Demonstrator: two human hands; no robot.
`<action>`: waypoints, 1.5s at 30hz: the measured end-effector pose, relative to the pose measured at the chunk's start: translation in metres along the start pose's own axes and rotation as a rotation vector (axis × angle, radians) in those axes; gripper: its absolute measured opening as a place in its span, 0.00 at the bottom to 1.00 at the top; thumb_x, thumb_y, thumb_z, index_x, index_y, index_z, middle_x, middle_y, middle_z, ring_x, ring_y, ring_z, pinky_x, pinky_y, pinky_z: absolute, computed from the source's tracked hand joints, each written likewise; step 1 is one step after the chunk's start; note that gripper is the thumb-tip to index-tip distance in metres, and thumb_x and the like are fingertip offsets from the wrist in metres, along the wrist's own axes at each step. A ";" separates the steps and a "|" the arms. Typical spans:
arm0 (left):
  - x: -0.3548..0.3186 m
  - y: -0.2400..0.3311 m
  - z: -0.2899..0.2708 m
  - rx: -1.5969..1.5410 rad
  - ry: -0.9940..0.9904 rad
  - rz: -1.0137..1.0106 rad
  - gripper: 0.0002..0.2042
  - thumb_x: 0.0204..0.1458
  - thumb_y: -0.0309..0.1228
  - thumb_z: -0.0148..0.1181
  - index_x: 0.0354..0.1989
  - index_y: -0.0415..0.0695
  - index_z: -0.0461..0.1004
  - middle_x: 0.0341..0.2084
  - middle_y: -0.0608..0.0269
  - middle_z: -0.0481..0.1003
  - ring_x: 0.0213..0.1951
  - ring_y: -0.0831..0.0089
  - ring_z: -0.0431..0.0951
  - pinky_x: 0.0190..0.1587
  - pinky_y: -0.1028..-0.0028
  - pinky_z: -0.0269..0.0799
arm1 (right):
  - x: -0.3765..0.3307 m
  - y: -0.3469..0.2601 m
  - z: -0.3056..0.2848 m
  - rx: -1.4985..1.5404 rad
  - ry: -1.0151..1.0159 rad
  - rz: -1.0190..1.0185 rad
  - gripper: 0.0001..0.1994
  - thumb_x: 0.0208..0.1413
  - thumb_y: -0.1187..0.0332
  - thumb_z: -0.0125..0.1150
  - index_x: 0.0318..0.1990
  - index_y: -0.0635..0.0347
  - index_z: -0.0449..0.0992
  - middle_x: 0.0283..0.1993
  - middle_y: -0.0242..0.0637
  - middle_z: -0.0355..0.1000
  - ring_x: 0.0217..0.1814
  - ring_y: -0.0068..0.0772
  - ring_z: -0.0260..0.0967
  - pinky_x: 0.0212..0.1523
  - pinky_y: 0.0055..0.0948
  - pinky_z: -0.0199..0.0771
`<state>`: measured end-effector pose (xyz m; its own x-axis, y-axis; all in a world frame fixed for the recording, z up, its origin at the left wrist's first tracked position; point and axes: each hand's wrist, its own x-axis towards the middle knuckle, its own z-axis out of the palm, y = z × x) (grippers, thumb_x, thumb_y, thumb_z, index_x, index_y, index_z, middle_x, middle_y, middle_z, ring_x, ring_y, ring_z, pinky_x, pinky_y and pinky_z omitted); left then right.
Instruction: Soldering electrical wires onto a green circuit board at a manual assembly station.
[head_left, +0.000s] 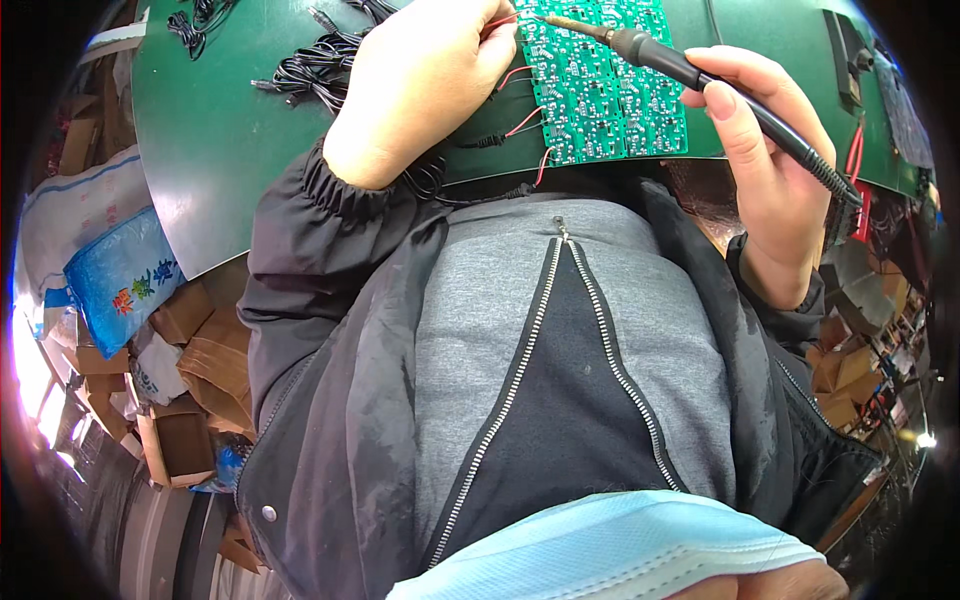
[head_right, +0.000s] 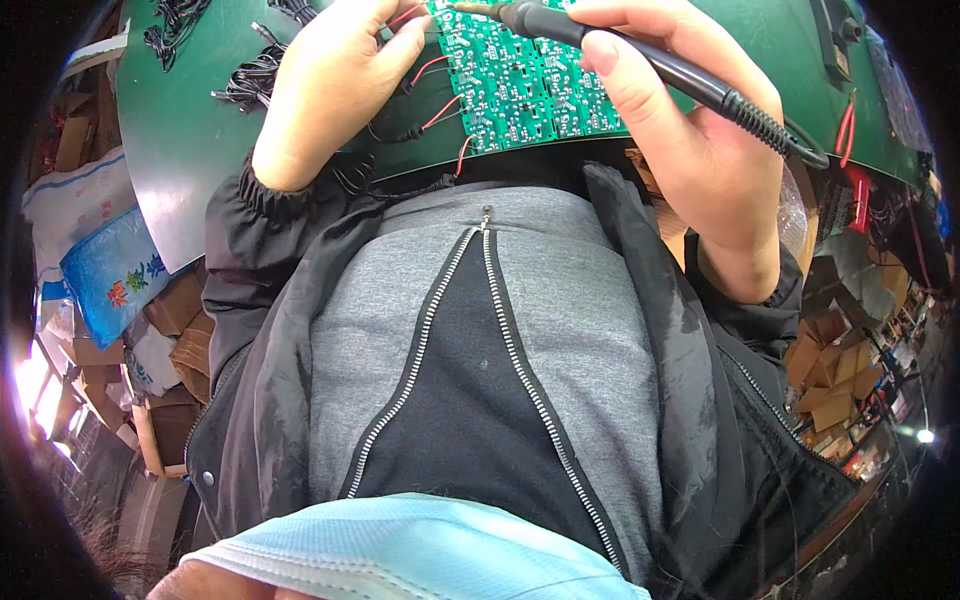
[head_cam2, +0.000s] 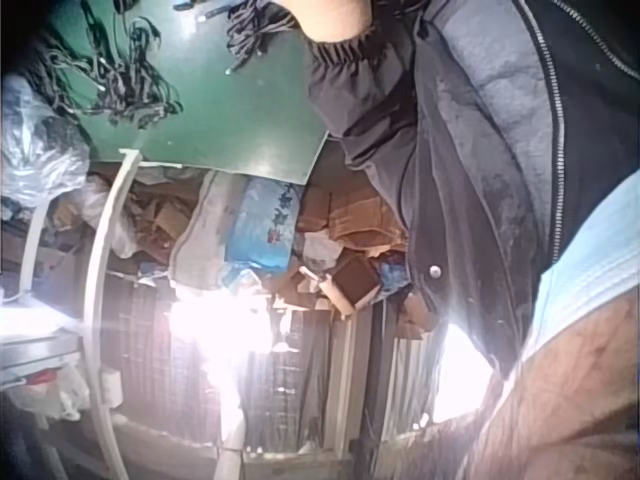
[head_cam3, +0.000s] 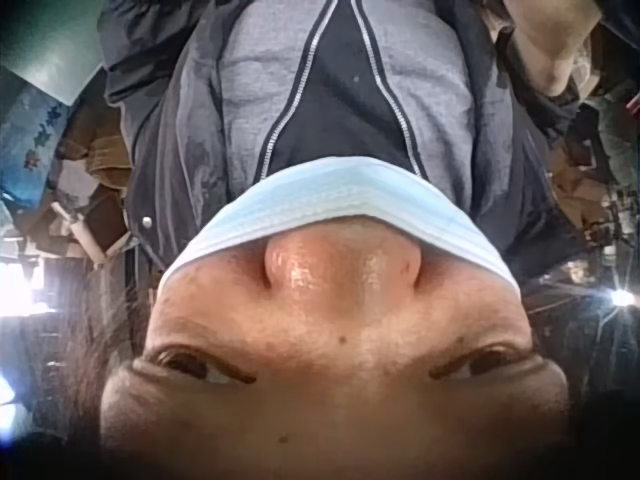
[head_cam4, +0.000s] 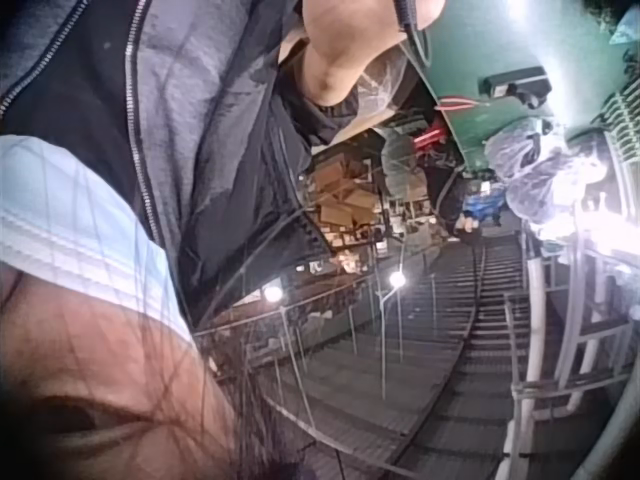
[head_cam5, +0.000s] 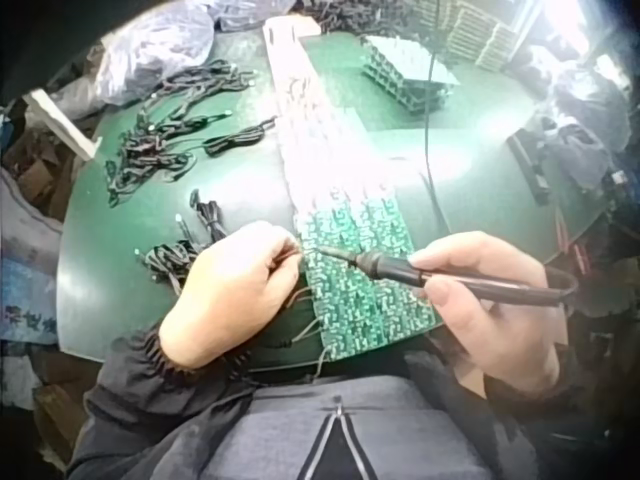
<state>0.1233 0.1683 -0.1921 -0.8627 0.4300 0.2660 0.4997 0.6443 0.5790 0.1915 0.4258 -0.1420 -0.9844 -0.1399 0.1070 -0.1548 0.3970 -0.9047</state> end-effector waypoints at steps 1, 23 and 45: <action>0.000 0.001 -0.001 -0.002 -0.006 -0.003 0.04 0.56 0.29 0.62 0.35 0.41 0.77 0.30 0.52 0.77 0.33 0.53 0.80 0.37 0.63 0.76 | 0.000 0.001 0.000 0.004 -0.004 0.007 0.12 0.67 0.73 0.60 0.53 0.72 0.78 0.48 0.39 0.78 0.47 0.26 0.76 0.51 0.23 0.74; 0.000 -0.003 -0.002 -0.034 -0.027 -0.021 0.04 0.55 0.28 0.63 0.32 0.40 0.77 0.29 0.52 0.77 0.33 0.52 0.80 0.37 0.63 0.76 | 0.009 -0.005 0.004 0.004 -0.074 0.025 0.11 0.67 0.74 0.60 0.51 0.73 0.78 0.47 0.40 0.78 0.45 0.26 0.76 0.50 0.22 0.74; -0.015 0.011 -0.024 0.250 0.068 0.175 0.11 0.58 0.30 0.65 0.46 0.39 0.79 0.33 0.57 0.80 0.37 0.60 0.82 0.44 0.69 0.77 | -0.005 -0.001 -0.005 -0.134 0.147 0.016 0.13 0.68 0.69 0.61 0.53 0.69 0.79 0.44 0.38 0.80 0.44 0.24 0.78 0.42 0.19 0.70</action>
<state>0.1399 0.1543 -0.1712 -0.7609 0.5101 0.4010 0.6373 0.7035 0.3144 0.1966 0.4308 -0.1395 -0.9869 -0.0024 0.1615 -0.1395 0.5169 -0.8446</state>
